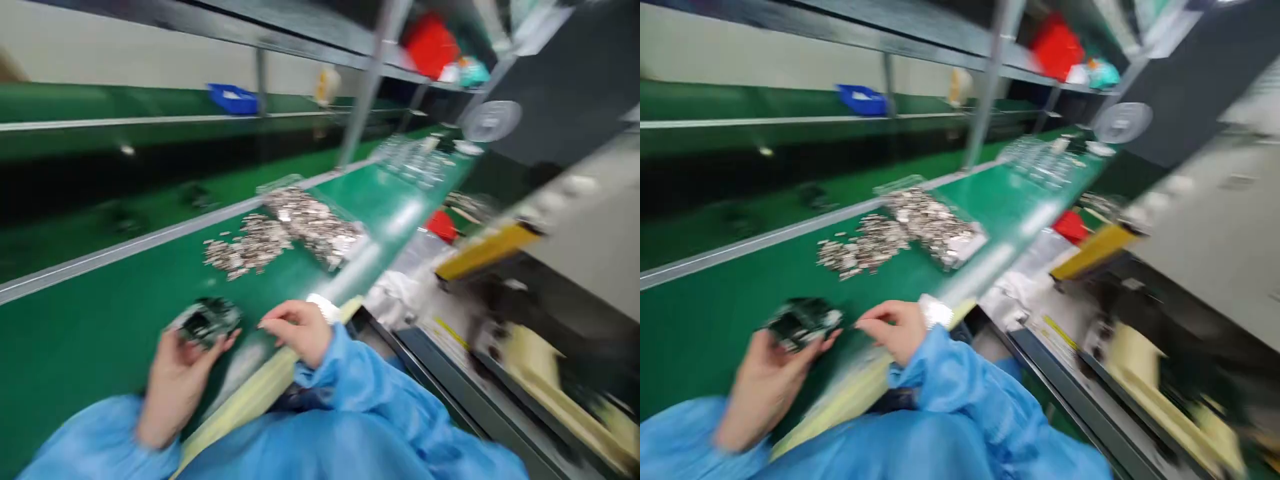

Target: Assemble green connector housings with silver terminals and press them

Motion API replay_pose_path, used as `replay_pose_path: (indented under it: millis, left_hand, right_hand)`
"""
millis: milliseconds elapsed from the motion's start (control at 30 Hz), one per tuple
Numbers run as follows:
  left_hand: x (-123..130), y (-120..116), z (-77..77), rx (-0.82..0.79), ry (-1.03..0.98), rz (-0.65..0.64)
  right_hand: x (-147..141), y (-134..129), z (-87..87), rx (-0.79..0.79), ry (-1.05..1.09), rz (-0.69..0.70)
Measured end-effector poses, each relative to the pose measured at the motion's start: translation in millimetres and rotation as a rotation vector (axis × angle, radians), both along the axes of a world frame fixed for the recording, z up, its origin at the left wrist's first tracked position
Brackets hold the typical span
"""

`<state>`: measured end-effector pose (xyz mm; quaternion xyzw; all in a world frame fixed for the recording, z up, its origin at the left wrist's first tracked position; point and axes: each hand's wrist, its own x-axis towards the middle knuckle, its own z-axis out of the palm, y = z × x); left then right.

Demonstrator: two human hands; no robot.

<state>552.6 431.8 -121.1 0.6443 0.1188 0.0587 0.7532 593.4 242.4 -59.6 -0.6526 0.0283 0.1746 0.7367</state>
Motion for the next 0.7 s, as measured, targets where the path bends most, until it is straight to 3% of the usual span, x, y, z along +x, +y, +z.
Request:
replay_pose_path:
  millis: [67, 233, 467, 700]
  left_hand:
    - [-6, -9, 7.3, -0.101, -0.042, 0.006]
    - [-16, -6, 9.3, -0.166, -0.146, 0.021]
    - [-24, 0, 9.1, -0.182, -0.195, -0.079]
    - [-24, -1, 8.4, -0.181, -0.200, -0.082]
  right_hand:
    - [3, 4, -7.8, -0.116, -0.165, 0.019]
    - [3, 23, -30.1, -0.100, -0.295, 0.086]
    - [-8, 44, -31.1, -0.201, -0.384, 0.097]
    - [-7, 51, -32.7, -0.255, -0.427, 0.073]
